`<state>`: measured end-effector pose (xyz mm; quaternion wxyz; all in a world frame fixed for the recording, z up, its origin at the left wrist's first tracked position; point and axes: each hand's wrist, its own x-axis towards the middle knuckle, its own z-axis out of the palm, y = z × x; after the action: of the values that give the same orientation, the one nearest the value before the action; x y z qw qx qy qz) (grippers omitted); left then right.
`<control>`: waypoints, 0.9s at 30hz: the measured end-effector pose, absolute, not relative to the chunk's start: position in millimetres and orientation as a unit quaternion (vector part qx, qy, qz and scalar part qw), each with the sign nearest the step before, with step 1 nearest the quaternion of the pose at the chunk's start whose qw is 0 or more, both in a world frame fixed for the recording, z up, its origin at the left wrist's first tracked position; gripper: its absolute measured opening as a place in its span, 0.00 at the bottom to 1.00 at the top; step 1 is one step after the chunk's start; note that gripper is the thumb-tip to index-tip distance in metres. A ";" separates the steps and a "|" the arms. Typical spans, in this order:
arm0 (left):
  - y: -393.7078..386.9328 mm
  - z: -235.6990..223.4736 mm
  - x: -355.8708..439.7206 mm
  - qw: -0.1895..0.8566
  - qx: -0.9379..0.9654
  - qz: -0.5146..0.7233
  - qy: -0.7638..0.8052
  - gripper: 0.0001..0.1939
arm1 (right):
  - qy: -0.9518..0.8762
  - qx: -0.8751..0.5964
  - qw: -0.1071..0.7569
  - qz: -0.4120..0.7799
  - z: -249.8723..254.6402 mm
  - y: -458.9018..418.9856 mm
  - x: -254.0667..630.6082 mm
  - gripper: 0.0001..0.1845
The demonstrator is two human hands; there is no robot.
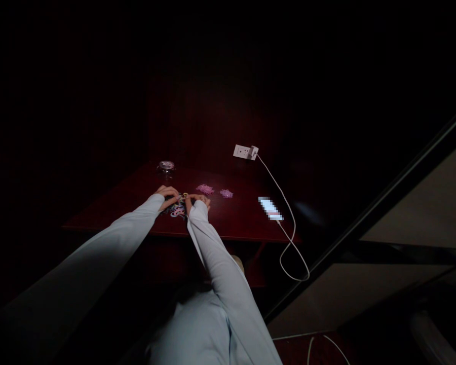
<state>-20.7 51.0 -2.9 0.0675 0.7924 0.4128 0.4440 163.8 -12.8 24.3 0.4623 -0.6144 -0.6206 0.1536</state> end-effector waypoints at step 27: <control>26.6 13.0 -16.6 0.075 0.776 0.432 0.454 0.15 | -0.541 -0.704 0.457 0.056 29.8 1.3 236.3 0.18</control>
<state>-16.6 26.6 13.0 0.0748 0.7759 0.4537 0.4319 236.3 1.3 29.8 0.4571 -0.7037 -0.5409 0.0565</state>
